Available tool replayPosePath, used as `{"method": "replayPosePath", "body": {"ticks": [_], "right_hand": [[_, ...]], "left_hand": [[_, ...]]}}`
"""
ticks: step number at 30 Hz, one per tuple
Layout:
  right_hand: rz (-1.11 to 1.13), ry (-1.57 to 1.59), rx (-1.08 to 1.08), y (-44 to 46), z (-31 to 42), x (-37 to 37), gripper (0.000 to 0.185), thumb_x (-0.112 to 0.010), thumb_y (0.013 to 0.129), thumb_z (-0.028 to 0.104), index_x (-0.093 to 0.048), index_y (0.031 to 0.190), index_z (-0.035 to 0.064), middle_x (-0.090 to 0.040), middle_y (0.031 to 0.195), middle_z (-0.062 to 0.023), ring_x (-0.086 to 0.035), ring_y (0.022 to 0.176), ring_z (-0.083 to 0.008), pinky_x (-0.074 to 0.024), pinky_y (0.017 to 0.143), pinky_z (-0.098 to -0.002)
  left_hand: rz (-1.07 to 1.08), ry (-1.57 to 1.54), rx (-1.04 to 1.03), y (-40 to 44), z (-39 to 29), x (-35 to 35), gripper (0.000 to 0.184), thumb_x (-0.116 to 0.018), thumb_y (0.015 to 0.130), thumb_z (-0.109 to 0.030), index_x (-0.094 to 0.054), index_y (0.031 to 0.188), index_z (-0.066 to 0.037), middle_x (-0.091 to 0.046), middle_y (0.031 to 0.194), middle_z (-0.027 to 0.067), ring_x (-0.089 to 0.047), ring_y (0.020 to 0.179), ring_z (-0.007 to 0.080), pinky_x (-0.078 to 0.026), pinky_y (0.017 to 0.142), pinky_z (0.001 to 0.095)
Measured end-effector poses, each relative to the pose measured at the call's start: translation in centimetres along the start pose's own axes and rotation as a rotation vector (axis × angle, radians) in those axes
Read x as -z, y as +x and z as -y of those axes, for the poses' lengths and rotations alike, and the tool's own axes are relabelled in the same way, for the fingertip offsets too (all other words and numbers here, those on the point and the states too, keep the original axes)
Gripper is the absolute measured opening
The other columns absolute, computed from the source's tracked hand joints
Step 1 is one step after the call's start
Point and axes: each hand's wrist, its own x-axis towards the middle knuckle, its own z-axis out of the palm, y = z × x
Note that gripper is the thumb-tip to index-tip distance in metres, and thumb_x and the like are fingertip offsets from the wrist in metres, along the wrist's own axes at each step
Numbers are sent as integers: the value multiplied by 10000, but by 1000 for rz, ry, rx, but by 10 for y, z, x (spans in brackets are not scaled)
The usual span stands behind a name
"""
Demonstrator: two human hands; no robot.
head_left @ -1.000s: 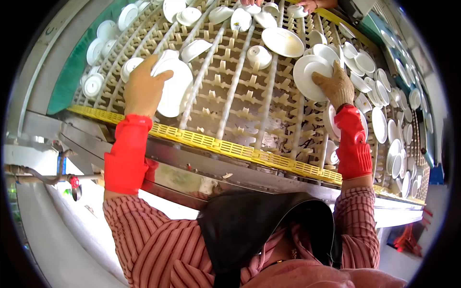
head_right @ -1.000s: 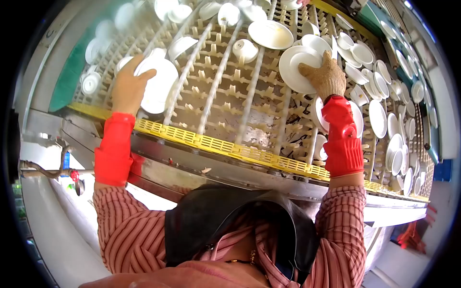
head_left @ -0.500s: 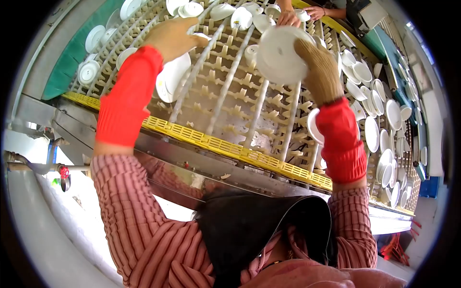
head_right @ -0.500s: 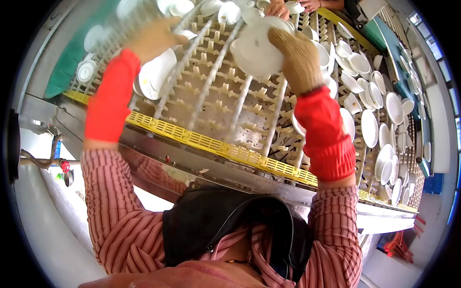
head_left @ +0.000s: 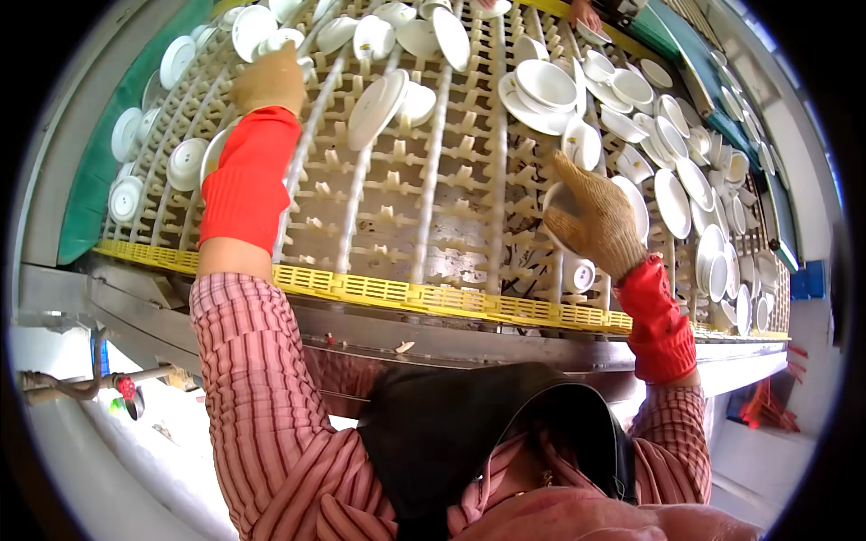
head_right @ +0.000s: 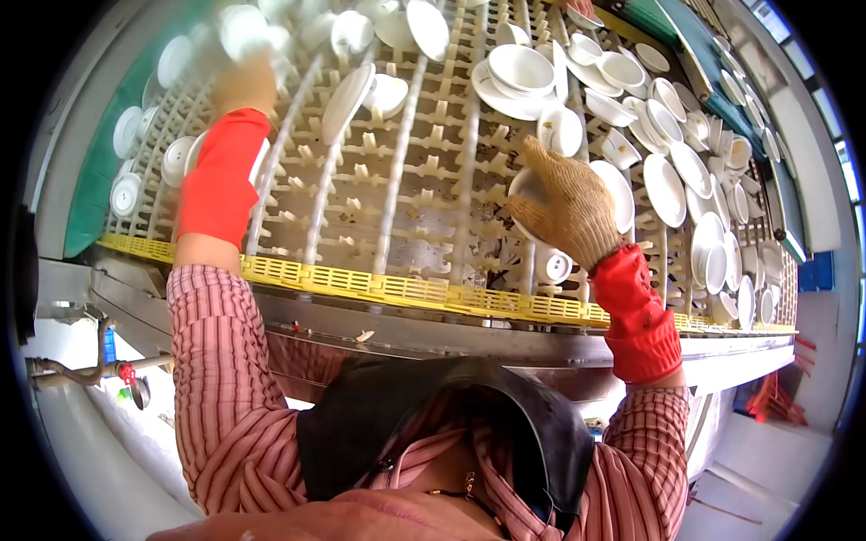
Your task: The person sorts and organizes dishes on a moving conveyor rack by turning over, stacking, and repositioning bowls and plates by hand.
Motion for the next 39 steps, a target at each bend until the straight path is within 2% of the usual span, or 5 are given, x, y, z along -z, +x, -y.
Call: {"method": "replayPosePath", "body": {"ticks": [12,16,27,33,39], "right_hand": [[150,127,282,-43,26,19,1198,-957,669,561,-491,1607,-20,-496,1678,-275,-503,1545,-453,-430,1234,-573],[200,66,387,-43,36,16,1213,-969,635,588,-514,1575,-29,-487,1686,-265,-504,1547,-435,-428,1230,-571],[104,-153,539,-61,21,19,842,-919,760,375,-603,1450,10,-594,1531,-246,-565,1452,-438,-482,1156,-583],[135,494,156,-86,-8,12,449,-803,942,287,-723,1270,-9,-755,994,-211,-739,927,-408,-587,855,-504],[19,900,-333,-67,-26,12,667,-669,1095,579,-700,1264,-65,-780,1028,-162,-763,901,-259,-634,774,-394]], "left_hand": [[-66,-327,-484,-68,-79,51,351,-764,1016,-420,-769,965,-72,-771,1051,108,-740,1078,352,-581,912,499],[-349,-478,-942,-85,-177,50,574,-739,1013,-546,-764,1281,-39,-757,1174,130,-699,1120,312,-568,1028,445],[-12,-479,-729,-63,-307,-10,378,-551,1150,-437,-839,1296,-242,-825,1251,42,-773,1116,283,-567,1072,462],[-98,-803,-705,-92,-220,-4,462,-624,1096,-528,-837,943,-148,-774,833,130,-749,787,361,-602,759,525],[35,-711,-672,-108,-185,2,374,-666,1098,-457,-863,1057,-142,-779,836,98,-735,811,307,-581,727,470]]}}
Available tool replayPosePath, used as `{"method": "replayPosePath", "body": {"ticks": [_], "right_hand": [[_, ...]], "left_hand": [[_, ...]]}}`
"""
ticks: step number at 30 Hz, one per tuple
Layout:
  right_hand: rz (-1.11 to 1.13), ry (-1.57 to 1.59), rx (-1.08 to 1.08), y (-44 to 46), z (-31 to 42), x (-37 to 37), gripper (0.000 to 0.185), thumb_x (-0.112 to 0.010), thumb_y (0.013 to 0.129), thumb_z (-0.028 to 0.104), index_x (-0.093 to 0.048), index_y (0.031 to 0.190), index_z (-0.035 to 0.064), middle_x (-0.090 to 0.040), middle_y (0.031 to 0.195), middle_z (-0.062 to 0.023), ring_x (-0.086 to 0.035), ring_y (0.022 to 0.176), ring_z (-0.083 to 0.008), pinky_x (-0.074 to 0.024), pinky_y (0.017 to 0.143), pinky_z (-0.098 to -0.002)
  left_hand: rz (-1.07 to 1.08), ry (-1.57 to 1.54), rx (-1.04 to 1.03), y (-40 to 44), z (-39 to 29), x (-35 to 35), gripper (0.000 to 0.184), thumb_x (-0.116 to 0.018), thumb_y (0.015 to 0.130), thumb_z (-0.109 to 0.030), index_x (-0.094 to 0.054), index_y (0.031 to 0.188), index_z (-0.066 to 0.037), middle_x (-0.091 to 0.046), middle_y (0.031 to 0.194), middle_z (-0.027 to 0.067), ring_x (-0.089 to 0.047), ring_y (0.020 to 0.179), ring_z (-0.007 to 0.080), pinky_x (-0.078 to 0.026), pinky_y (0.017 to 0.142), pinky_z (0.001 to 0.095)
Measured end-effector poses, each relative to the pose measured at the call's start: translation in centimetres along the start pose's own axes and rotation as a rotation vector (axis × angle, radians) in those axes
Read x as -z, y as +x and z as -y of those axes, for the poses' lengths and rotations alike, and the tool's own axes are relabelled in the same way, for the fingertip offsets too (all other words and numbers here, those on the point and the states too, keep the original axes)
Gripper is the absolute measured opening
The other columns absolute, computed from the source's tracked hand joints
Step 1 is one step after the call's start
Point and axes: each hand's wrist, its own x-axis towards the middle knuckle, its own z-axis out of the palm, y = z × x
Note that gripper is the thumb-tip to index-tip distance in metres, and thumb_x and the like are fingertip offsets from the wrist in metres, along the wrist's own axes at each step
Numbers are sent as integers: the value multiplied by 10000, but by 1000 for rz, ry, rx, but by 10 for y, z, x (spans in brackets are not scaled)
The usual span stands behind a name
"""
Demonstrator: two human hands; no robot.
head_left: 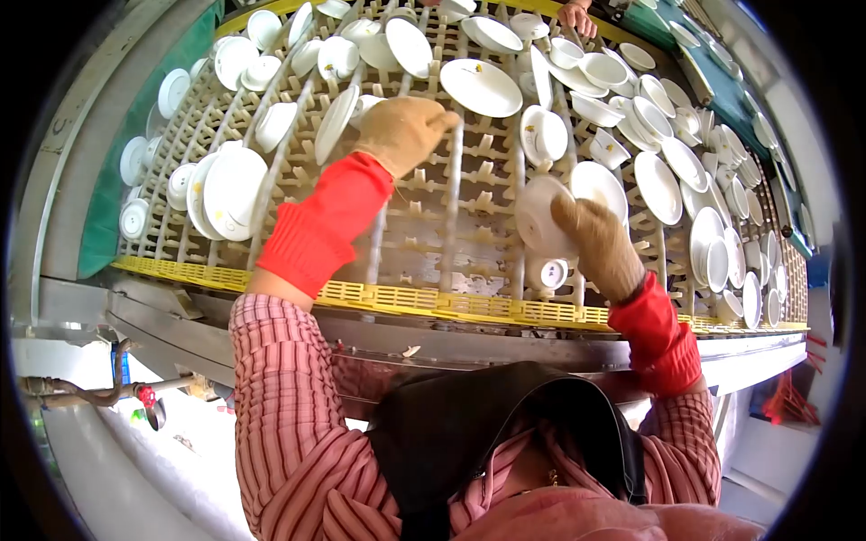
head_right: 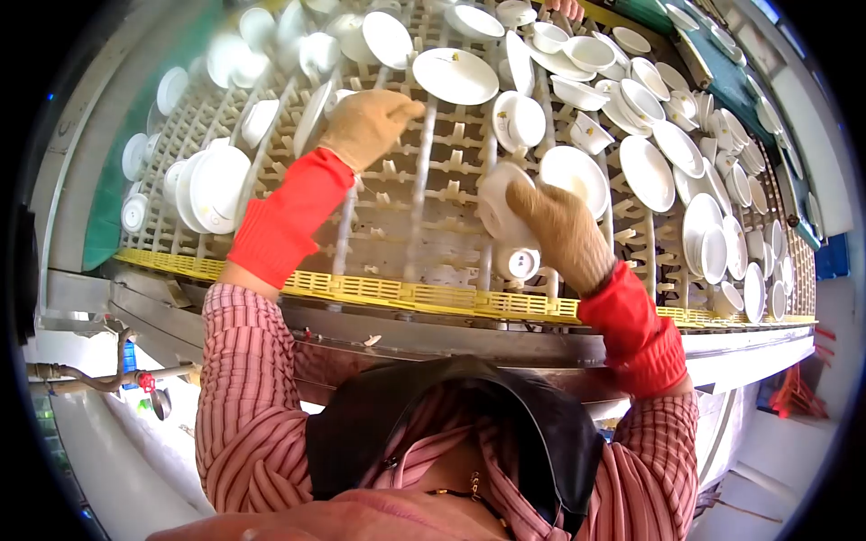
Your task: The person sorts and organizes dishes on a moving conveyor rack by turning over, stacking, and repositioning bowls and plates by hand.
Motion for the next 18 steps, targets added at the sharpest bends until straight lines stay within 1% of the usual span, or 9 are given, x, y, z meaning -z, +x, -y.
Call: {"method": "replayPosePath", "body": {"ticks": [1,4,6,9,10,12,14,15,18], "right_hand": [[29,40,78,11,1,1,677,-657,1102,579,-662,1336,-56,-780,1083,-161,-767,929,-261,-647,810,-402],[23,676,-165,32,30,-13,743,-641,1117,561,-639,1447,-104,-790,1160,-179,-783,1078,-257,-653,938,-362],[-10,165,44,44,31,-7,688,-812,1004,392,-601,1532,4,-760,1275,-221,-770,1102,-282,-646,990,-418],[-283,-815,491,36,11,14,737,-891,871,362,-634,1478,30,-744,1334,-226,-740,1159,-372,-580,1081,-482],[-336,-959,624,35,10,22,731,-901,846,375,-650,1441,31,-750,1311,-221,-731,1157,-398,-559,1092,-498],[-200,-986,453,26,-6,36,587,-878,844,308,-704,1335,39,-766,1250,-214,-732,1157,-419,-539,1066,-530],[-37,-1059,313,19,-25,55,526,-851,844,224,-726,1324,50,-795,1147,-215,-761,1097,-399,-562,1030,-506],[-163,-1035,469,18,-28,58,350,-817,895,245,-778,1168,29,-787,983,-198,-772,962,-387,-589,920,-508],[-133,-872,-36,5,-35,68,320,-791,955,296,-789,1036,-13,-763,884,-212,-757,829,-389,-601,799,-492]], "left_hand": [[-29,-38,61,4,1,2,385,-674,1094,-458,-852,1038,-121,-778,821,98,-742,793,300,-584,720,460],[-54,3,37,26,-20,20,382,-746,1044,-429,-783,1035,-48,-768,905,116,-743,891,301,-583,809,467],[-144,239,-206,33,-28,21,374,-814,976,-388,-766,1148,-59,-759,1020,112,-713,1035,286,-570,935,474],[-32,504,-289,38,-30,3,436,-838,926,-406,-763,1218,-90,-765,1110,77,-688,1135,257,-559,997,431],[39,530,-264,42,-31,-5,445,-837,924,-422,-766,1221,-99,-762,1140,69,-679,1165,255,-558,1004,420],[187,580,-223,57,-33,-23,462,-833,918,-455,-773,1228,-118,-756,1199,53,-659,1227,250,-557,1019,397],[106,647,-246,76,-18,-58,353,-810,948,-404,-808,1173,-132,-788,1142,67,-703,1154,271,-577,981,403],[86,671,-214,82,-21,-64,319,-802,956,-389,-818,1147,-134,-799,1100,69,-721,1115,279,-587,958,413],[63,527,-127,81,-29,-66,238,-743,995,-332,-849,1006,-119,-814,917,117,-773,904,319,-612,838,473]]}}
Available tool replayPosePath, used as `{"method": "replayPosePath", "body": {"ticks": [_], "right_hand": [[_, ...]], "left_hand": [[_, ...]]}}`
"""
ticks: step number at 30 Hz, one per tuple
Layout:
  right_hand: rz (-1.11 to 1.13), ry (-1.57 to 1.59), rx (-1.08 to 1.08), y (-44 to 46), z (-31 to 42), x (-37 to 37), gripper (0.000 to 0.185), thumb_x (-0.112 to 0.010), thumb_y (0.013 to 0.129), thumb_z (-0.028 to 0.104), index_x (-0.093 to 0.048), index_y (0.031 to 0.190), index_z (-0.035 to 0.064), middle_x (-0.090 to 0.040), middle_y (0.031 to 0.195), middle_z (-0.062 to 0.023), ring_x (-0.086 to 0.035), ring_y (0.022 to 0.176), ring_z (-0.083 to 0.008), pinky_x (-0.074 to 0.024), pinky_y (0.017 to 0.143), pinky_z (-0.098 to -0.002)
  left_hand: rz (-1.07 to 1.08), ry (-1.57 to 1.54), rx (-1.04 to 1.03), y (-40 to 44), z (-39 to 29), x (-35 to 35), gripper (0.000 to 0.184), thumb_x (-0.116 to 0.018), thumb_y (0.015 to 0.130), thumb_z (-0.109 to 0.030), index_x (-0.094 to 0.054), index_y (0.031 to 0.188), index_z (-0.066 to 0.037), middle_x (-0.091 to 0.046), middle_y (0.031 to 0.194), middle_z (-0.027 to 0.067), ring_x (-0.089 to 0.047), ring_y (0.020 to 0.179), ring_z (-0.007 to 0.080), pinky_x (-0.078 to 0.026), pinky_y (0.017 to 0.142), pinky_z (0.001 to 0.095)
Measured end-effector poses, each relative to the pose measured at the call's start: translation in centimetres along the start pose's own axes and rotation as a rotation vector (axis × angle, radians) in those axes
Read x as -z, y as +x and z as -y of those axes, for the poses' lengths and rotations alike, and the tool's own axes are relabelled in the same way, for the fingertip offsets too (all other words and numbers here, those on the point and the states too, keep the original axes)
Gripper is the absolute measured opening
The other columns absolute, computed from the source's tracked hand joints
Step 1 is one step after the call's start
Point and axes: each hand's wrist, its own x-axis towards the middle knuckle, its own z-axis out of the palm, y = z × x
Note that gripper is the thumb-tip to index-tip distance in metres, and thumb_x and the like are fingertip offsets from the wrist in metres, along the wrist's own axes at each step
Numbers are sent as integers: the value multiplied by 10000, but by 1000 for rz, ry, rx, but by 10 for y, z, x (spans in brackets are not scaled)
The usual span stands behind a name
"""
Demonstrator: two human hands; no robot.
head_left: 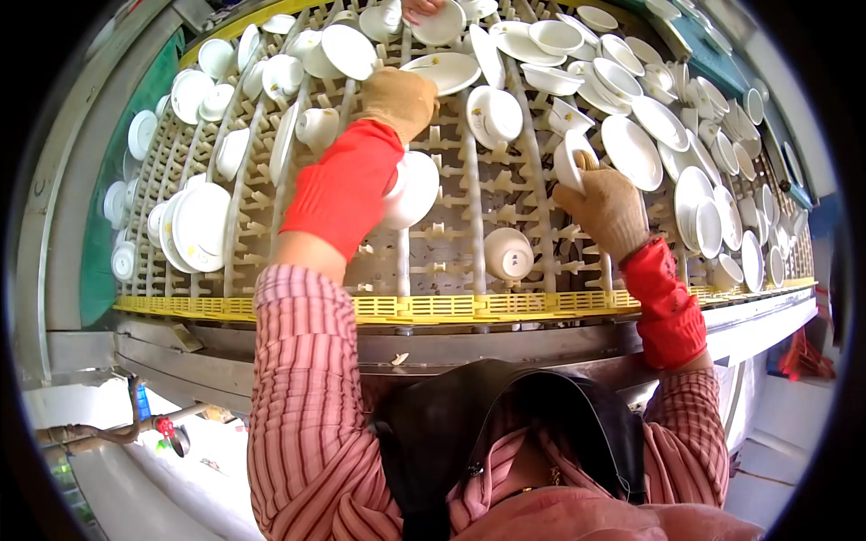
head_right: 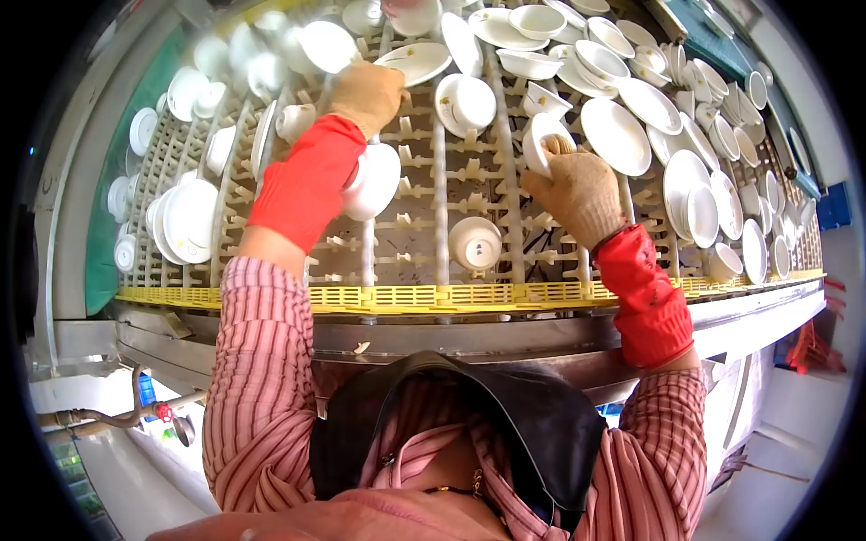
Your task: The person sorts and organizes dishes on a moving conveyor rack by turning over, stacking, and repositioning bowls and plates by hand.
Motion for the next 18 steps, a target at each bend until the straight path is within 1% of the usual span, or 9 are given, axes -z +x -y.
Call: {"method": "replayPosePath", "body": {"ticks": [1,4,5,8,9,12,13,17,18], "right_hand": [[-58,48,-51,-2,-12,-4,417,-763,1011,375,-796,981,-40,-738,849,-241,-748,777,-357,-594,736,-472],[-66,233,-93,-9,-20,6,538,-744,995,516,-795,959,-18,-729,793,-241,-749,733,-395,-605,740,-482],[4,235,-124,-9,-22,10,629,-716,1027,579,-791,1068,-44,-773,862,-222,-781,779,-338,-614,738,-437],[36,938,-218,-1,-9,18,654,-717,1066,560,-751,1185,-82,-806,997,-164,-795,909,-257,-639,826,-366],[177,1004,-154,8,-2,33,768,-673,1075,628,-681,1305,-104,-804,1113,-155,-801,1050,-262,-665,914,-378],[62,1677,-9,40,43,22,726,-641,1101,610,-657,1347,-74,-789,1133,-181,-792,1120,-266,-679,927,-382],[28,1483,82,49,48,22,716,-667,1102,555,-604,1427,-80,-728,1294,-234,-776,1170,-312,-682,961,-419],[-36,1029,149,77,18,-1,560,-672,1122,404,-636,1464,-40,-716,1391,-279,-759,1223,-364,-627,1081,-438],[-87,883,126,68,8,1,554,-681,1108,401,-653,1461,-26,-739,1375,-239,-763,1198,-337,-618,1058,-427]], "left_hand": [[-4,-102,37,-5,-3,18,257,-727,1006,-338,-850,994,-113,-811,903,128,-773,880,325,-610,824,479],[7,-299,223,-27,3,58,429,-651,1043,-451,-854,1022,-72,-806,935,191,-770,878,363,-587,828,494],[49,-364,326,-37,6,74,479,-640,1043,-493,-852,1050,-64,-806,931,194,-769,888,372,-580,844,496],[217,-510,554,-57,20,96,601,-625,1029,-588,-838,1127,-35,-810,950,206,-768,949,387,-558,907,493],[279,-552,616,-59,25,100,638,-623,1022,-614,-832,1152,-25,-811,962,211,-768,975,390,-551,931,490],[362,-467,590,-60,31,85,678,-614,1018,-623,-812,1207,-3,-818,1026,207,-762,1054,382,-538,974,477],[385,-491,611,-59,33,84,676,-607,1022,-609,-806,1230,3,-817,1086,213,-758,1099,377,-544,978,478],[296,-423,636,-67,35,87,704,-627,1019,-665,-801,1182,-3,-808,1067,210,-754,1042,395,-547,967,483],[250,-339,619,-70,30,96,712,-628,1021,-677,-797,1163,-1,-805,1061,211,-750,1030,402,-549,960,483]]}}
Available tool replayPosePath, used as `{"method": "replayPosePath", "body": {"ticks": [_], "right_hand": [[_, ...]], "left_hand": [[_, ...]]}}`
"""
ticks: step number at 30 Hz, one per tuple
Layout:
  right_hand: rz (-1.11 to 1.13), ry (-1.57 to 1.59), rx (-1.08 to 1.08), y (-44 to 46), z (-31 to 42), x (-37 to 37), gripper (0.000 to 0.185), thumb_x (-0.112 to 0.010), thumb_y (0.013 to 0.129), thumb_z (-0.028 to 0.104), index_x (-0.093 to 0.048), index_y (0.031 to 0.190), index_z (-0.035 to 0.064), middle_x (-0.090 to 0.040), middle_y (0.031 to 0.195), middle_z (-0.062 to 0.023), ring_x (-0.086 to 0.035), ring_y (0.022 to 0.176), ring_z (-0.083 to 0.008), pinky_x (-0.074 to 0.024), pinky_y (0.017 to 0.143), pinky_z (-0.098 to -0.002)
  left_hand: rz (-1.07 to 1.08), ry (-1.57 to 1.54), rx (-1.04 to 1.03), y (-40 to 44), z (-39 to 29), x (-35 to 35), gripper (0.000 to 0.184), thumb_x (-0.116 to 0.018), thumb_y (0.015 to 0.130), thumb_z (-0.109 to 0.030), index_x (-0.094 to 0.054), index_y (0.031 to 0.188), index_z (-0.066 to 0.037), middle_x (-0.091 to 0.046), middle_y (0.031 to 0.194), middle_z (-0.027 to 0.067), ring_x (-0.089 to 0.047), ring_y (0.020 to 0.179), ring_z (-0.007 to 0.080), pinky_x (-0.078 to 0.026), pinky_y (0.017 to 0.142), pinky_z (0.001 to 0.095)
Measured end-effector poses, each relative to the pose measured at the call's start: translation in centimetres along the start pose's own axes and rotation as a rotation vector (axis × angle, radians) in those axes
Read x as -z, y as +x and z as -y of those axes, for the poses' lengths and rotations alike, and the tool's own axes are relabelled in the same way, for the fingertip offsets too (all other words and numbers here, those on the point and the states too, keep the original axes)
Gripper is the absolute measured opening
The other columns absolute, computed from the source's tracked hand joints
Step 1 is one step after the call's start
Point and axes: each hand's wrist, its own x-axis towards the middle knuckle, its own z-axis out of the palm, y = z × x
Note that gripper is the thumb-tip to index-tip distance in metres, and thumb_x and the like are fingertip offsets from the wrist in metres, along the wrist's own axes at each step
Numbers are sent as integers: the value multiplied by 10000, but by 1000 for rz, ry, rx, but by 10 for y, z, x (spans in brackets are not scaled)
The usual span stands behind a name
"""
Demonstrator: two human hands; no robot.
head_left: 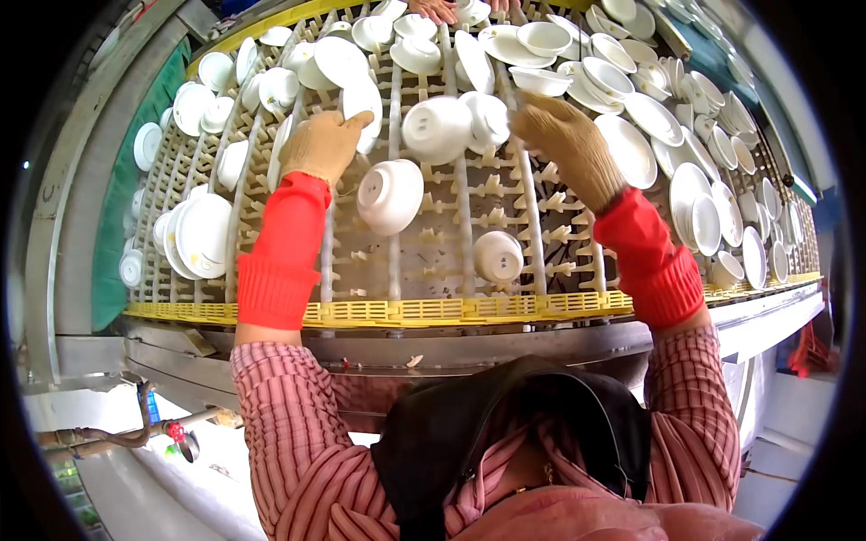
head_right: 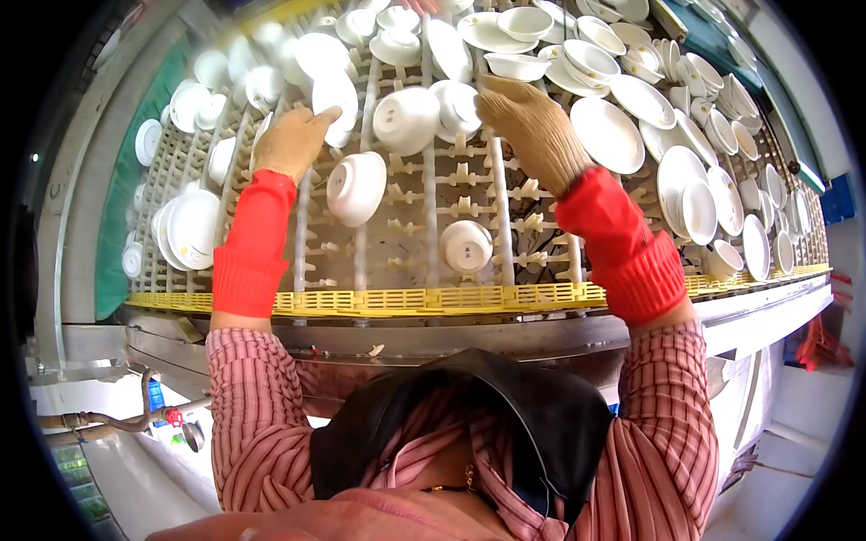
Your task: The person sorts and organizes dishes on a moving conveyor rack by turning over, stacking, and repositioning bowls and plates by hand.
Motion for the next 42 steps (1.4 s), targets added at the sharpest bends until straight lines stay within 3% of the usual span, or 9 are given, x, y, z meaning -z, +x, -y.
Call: {"method": "replayPosePath", "body": {"ticks": [4,10,18,20,22,23,30,40,42], "right_hand": [[-185,-660,86,-37,-25,42,664,-766,998,400,-624,1508,0,-800,1294,-164,-768,1152,-318,-604,981,-427],[-1,-1067,-186,-66,-32,85,870,-902,832,304,-523,1559,12,-754,1340,-260,-712,1253,-434,-548,1110,-510],[-22,-1119,-103,-64,-49,94,921,-940,793,244,-504,1559,-22,-680,1380,-322,-679,1264,-489,-548,1106,-505],[-39,-1095,10,-65,-68,105,812,-896,843,215,-535,1534,-15,-705,1340,-303,-694,1254,-468,-570,1070,-499],[-28,-1186,39,-63,-75,110,731,-849,887,188,-551,1525,-8,-722,1334,-277,-705,1235,-455,-590,1033,-495],[-40,-1209,51,-63,-78,110,721,-835,897,188,-549,1530,-6,-734,1314,-272,-718,1205,-453,-598,1012,-493],[-17,-1278,50,-61,-81,98,679,-738,933,169,-554,1560,-17,-793,1074,-253,-788,981,-416,-639,862,-506],[-127,-1123,171,-64,-89,107,577,-699,963,192,-616,1530,126,-760,1123,-230,-761,935,-431,-615,824,-543],[-109,-1050,135,-69,-73,111,592,-679,975,180,-600,1560,137,-755,1160,-232,-767,922,-426,-618,817,-540]], "left_hand": [[-468,186,-372,-6,-24,-1,724,-623,1030,-707,-769,1074,1,-784,1026,209,-735,982,410,-551,903,494],[25,-249,-192,45,-134,-26,697,-589,1037,-689,-792,984,-24,-769,987,203,-716,916,385,-537,873,502],[245,-408,57,110,-179,-83,652,-707,1005,-504,-717,1423,-5,-812,1268,197,-761,1219,347,-559,1085,464],[65,341,-476,114,-168,-82,474,-848,935,-361,-776,1333,-113,-790,1339,147,-745,1274,333,-610,1038,447],[-43,-7,-558,120,-143,-77,347,-825,948,-245,-778,1274,-138,-816,1251,105,-769,1193,329,-630,975,463],[5,-447,-403,125,-137,-74,323,-802,961,-260,-778,1260,-140,-820,1223,105,-775,1169,337,-627,973,474],[0,-377,-3,96,-152,-39,1017,-574,952,-867,-723,1432,16,-748,1378,286,-729,1273,405,-542,1109,433],[39,-632,105,107,-193,-94,759,-781,898,-537,-738,1346,74,-774,1294,290,-747,1201,404,-568,1055,459],[105,-888,62,98,-185,-82,577,-796,964,-420,-762,1261,74,-802,1113,153,-733,998,230,-578,880,372]]}}
